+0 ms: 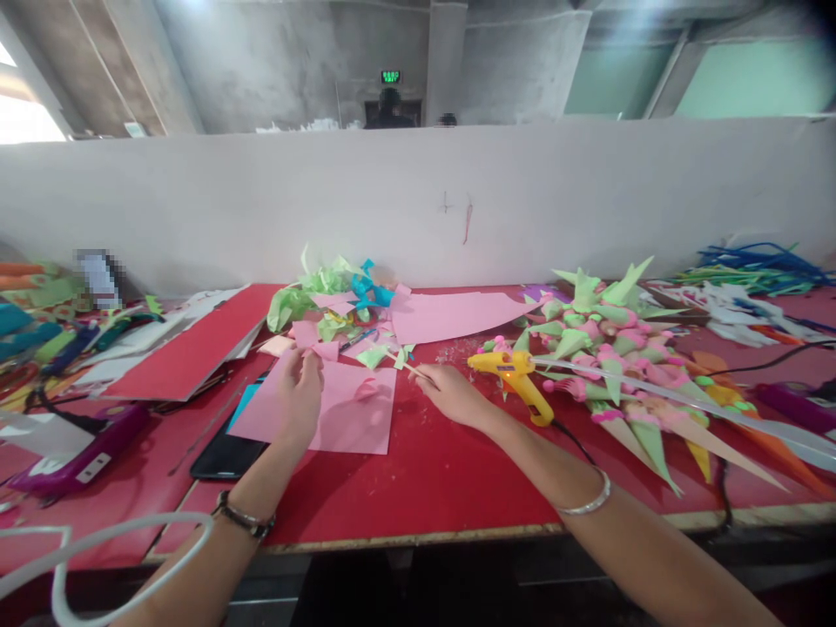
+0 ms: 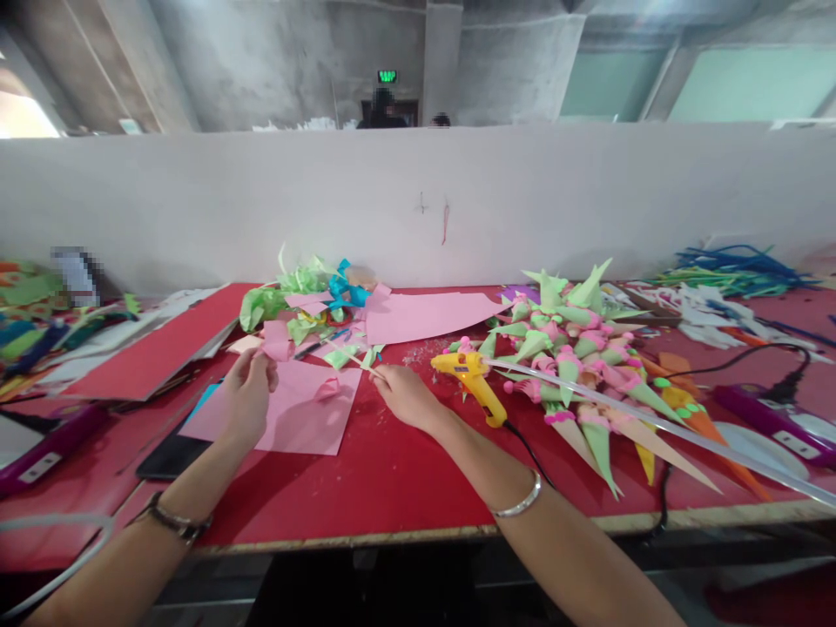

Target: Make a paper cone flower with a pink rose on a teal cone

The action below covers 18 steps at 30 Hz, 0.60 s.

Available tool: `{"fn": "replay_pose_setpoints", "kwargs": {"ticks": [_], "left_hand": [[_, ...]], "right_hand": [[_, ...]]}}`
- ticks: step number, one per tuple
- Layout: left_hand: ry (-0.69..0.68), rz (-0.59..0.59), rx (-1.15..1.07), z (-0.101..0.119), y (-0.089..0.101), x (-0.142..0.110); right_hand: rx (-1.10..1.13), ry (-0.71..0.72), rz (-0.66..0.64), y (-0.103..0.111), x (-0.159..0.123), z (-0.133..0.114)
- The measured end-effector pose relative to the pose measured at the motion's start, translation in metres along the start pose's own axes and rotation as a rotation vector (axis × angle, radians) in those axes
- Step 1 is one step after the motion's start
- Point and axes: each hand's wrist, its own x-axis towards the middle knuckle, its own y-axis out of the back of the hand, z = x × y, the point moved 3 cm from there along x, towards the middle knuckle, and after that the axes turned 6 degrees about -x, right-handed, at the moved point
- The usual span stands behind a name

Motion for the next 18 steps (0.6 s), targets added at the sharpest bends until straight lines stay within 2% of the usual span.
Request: {"fn": "replay_pose_setpoints", "kwargs": {"ticks": [5,7,9,11,13,15,18], "left_hand": [[-0.014,-0.164,0.087,0.001,-0.011,-0.006],[-0.075,-0.273,0.190,0.004,-0.018,-0.011],[-0.170,-0.420,0.343,0.005,-0.025,-0.017],[-0.252,-0.574,0.485,0.004,-0.031,-0.022],[-0.287,-0.695,0.560,-0.001,-0.035,-0.026],[-0.307,-0.785,0.603,-0.005,-0.037,-0.029],[-0.313,-0.870,0.621,-0.009,-0.039,-0.031]], "right_hand": [[-0.018,-0.111,0.193,-0.001,0.003,0.006],[0.008,-0.071,0.278,0.002,0.002,0.002],[0.077,0.033,0.291,0.005,0.001,-0.006],[0.176,0.146,0.178,0.005,-0.002,-0.015],[0.257,0.216,0.001,0.003,-0.005,-0.022],[0.295,0.235,-0.147,0.000,-0.008,-0.026],[0.277,0.215,-0.283,-0.004,-0.010,-0.026]]}}
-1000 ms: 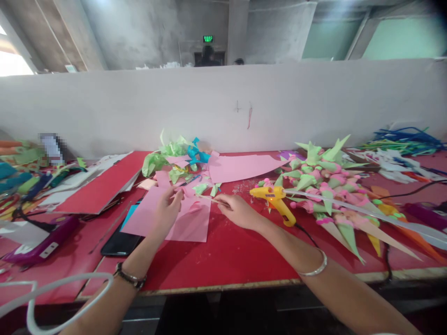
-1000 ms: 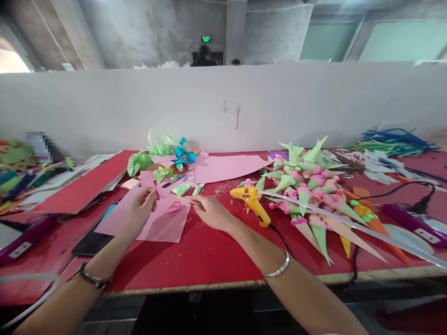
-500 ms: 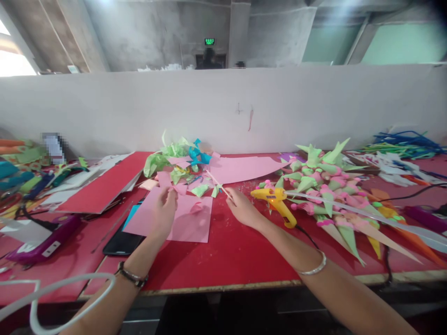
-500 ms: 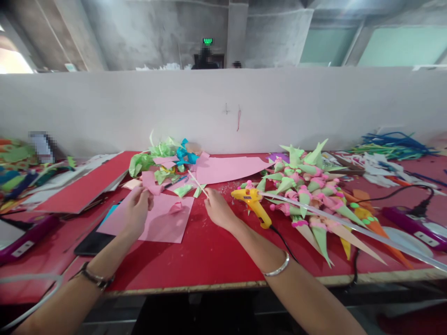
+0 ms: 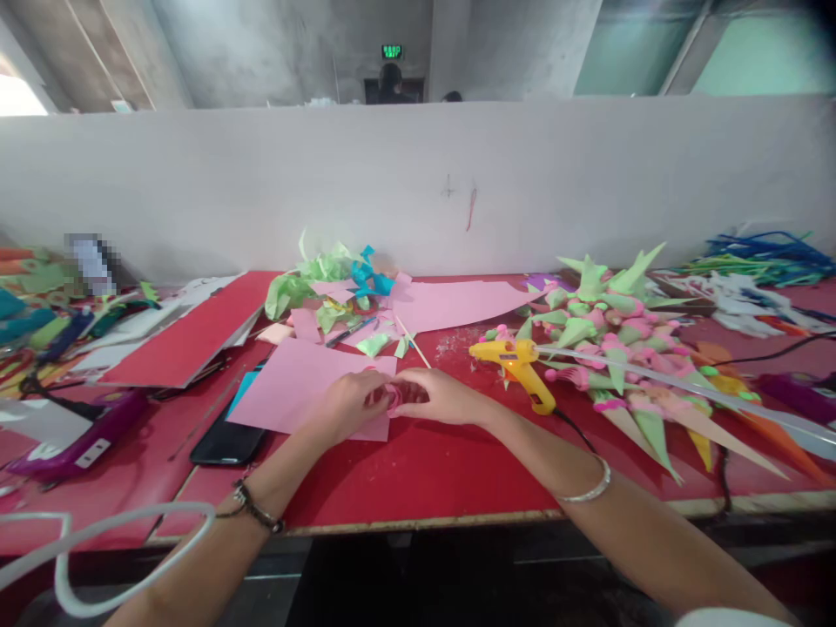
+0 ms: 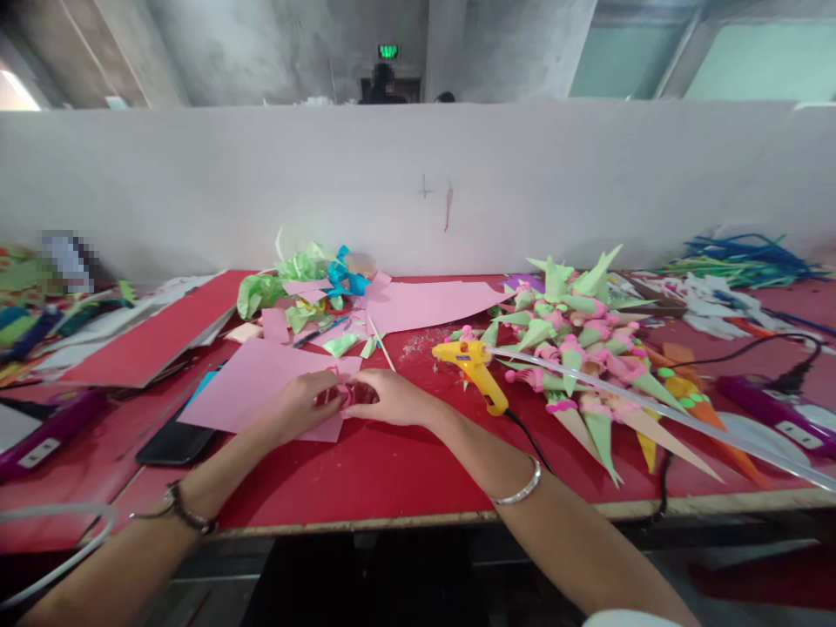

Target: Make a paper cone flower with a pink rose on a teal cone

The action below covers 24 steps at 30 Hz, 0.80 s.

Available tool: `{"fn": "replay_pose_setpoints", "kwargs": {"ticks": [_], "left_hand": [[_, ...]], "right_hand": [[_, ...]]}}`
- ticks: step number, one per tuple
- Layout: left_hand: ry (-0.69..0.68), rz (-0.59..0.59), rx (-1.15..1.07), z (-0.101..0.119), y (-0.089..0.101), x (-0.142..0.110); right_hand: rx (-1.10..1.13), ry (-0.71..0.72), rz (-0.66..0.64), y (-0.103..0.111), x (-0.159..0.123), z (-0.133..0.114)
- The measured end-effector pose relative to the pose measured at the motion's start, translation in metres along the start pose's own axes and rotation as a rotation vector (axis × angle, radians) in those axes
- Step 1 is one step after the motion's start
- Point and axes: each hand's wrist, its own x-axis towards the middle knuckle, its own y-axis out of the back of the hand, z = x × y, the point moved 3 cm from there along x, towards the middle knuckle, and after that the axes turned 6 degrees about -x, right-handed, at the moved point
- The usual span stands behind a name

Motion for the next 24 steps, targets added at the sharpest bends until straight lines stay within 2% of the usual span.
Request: {"fn": "replay_pose_setpoints", "kwargs": {"ticks": [2,5,11,17,20,24], "left_hand": [[0.008,-0.032,-0.011,0.000,0.000,0.000],[0.010,-0.045,-0.024,0.002,0.003,-0.001],[-0.158,-0.102,-0.120,0.013,0.009,-0.002],[-0.137,-0.170,-0.117,0.011,0.007,-0.001],[-0.122,-0.158,-0.130,0.012,0.006,-0.001],[-0.086,-0.081,-0.142,0.011,0.007,0.000]], "right_hand": [[-0.034,-0.009,-0.025,-0.001,0.000,0.002],[-0.092,0.010,0.015,-0.001,0.001,0.005],[-0.105,-0.006,0.050,0.000,0.001,0.008],[-0.089,-0.015,0.030,-0.003,0.001,0.008],[-0.129,0.007,0.045,-0.005,0.002,0.008],[-0.153,0.008,0.062,-0.005,0.002,0.008]]}}
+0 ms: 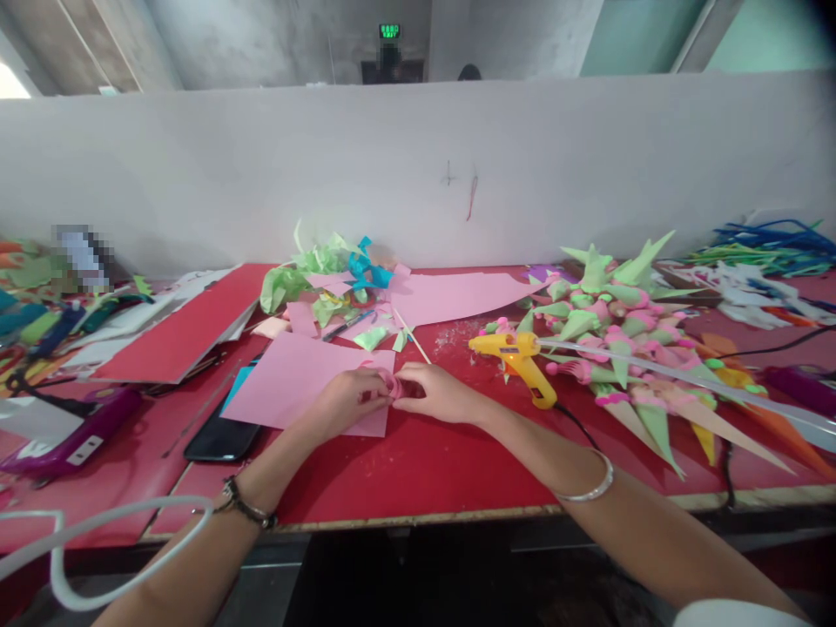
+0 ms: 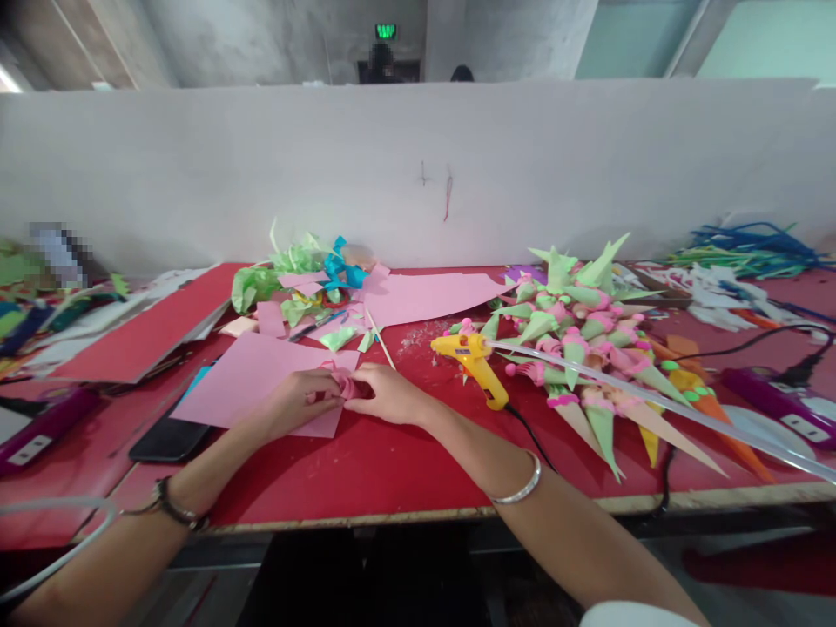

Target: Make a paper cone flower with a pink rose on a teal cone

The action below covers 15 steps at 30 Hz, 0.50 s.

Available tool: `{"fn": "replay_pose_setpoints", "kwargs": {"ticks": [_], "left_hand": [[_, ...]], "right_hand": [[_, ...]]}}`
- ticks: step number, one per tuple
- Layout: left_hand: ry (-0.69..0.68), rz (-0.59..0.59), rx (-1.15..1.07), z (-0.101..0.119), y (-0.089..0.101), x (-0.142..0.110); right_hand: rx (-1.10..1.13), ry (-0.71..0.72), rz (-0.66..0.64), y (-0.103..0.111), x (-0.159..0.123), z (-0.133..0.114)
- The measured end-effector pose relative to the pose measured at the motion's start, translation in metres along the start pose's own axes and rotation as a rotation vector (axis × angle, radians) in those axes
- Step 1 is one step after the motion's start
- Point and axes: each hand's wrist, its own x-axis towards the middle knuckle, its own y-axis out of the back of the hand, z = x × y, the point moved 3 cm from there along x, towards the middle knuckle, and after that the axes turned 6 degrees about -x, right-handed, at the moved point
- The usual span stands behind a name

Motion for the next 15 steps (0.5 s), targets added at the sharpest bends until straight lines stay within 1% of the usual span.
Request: {"fn": "replay_pose_setpoints", "kwargs": {"ticks": [3,10,13,15], "left_hand": [[0.012,0.037,-0.015,-0.0016,0.0010,-0.0003],[-0.019,0.033,-0.108,-0.0063,0.0000,-0.0011],[-0.054,0.019,-0.091,-0.0058,0.0004,-0.0009],[-0.069,0.013,-0.084,-0.0038,0.0013,-0.0009]], "right_hand": [[0.032,0.002,-0.012,0.0017,-0.0004,-0.0012],[0.136,0.020,-0.053,0.0075,-0.0016,-0.0020],[0.160,-0.030,-0.056,0.0071,-0.0009,0.0024],[0.172,-0.066,-0.031,0.0065,0.0000,0.0059]]}}
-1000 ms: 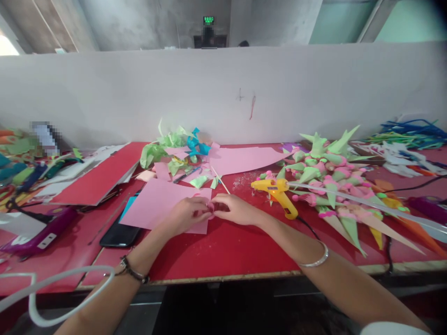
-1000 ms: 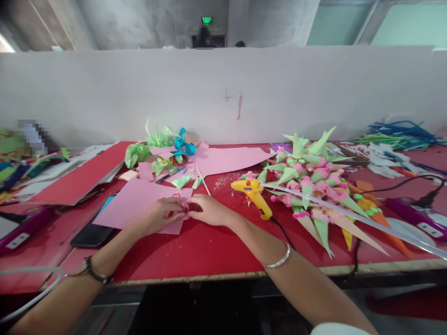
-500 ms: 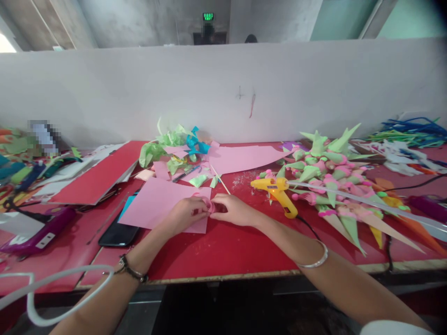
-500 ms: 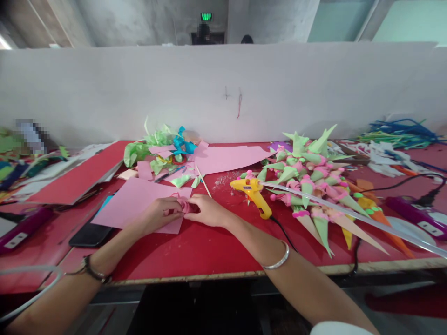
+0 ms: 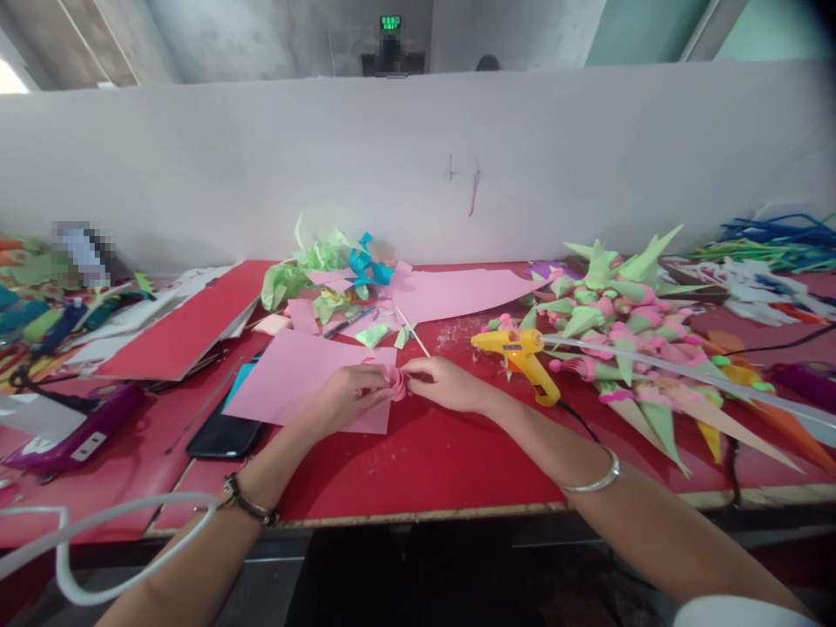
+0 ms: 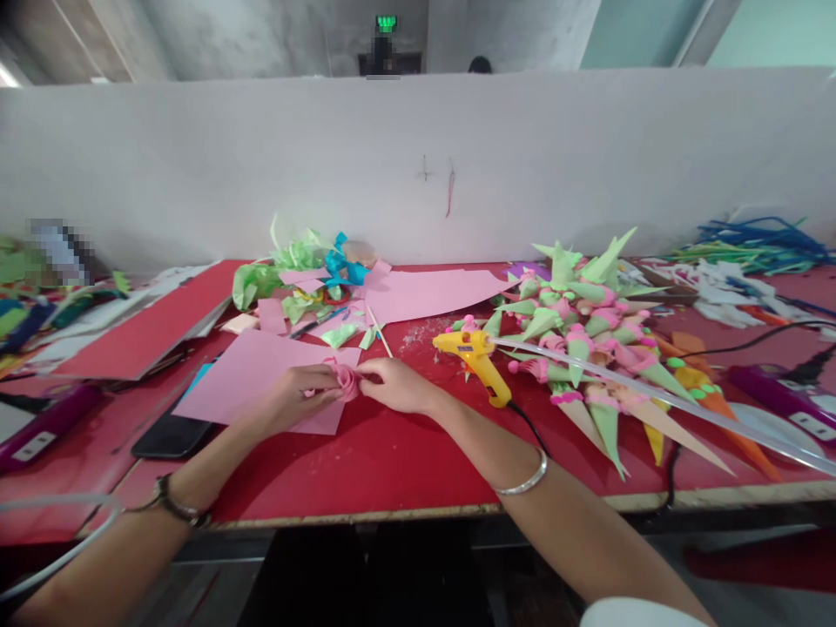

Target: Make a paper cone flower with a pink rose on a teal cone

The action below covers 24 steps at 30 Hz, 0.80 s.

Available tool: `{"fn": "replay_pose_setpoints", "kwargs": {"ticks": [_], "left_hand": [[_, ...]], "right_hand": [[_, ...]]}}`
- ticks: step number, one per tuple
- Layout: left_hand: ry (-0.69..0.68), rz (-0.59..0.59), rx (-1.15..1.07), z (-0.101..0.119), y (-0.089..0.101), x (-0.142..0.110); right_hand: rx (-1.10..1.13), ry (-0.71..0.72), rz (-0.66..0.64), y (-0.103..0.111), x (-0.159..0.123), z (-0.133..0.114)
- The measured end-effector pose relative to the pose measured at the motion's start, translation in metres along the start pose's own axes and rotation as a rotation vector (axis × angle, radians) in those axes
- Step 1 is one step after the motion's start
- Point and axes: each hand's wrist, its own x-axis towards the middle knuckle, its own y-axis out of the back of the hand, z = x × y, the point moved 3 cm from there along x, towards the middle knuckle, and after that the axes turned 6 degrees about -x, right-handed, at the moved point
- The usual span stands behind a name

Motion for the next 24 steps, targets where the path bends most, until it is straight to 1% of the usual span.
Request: {"fn": "replay_pose_setpoints", "kwargs": {"ticks": [5,8,10,17,20,24], "left_hand": [[-0.016,-0.046,-0.010,0.009,0.001,0.000],[-0.030,-0.064,-0.013,0.012,0.001,0.001],[-0.028,-0.055,-0.015,0.011,0.001,0.001],[-0.018,-0.005,0.026,0.002,0.001,0.000],[0.002,0.055,0.059,-0.004,0.002,0.000],[0.015,0.148,0.113,-0.009,0.004,-0.001]], "right_hand": [[0.014,-0.050,0.097,0.002,0.002,0.005],[0.004,-0.050,0.109,0.004,0.003,0.006],[-0.008,-0.044,0.122,0.005,0.003,0.006],[-0.079,-0.004,0.162,0.010,0.004,0.006],[-0.094,-0.004,0.172,0.011,0.003,0.007],[0.024,-0.064,0.245,0.012,0.002,0.013]]}}
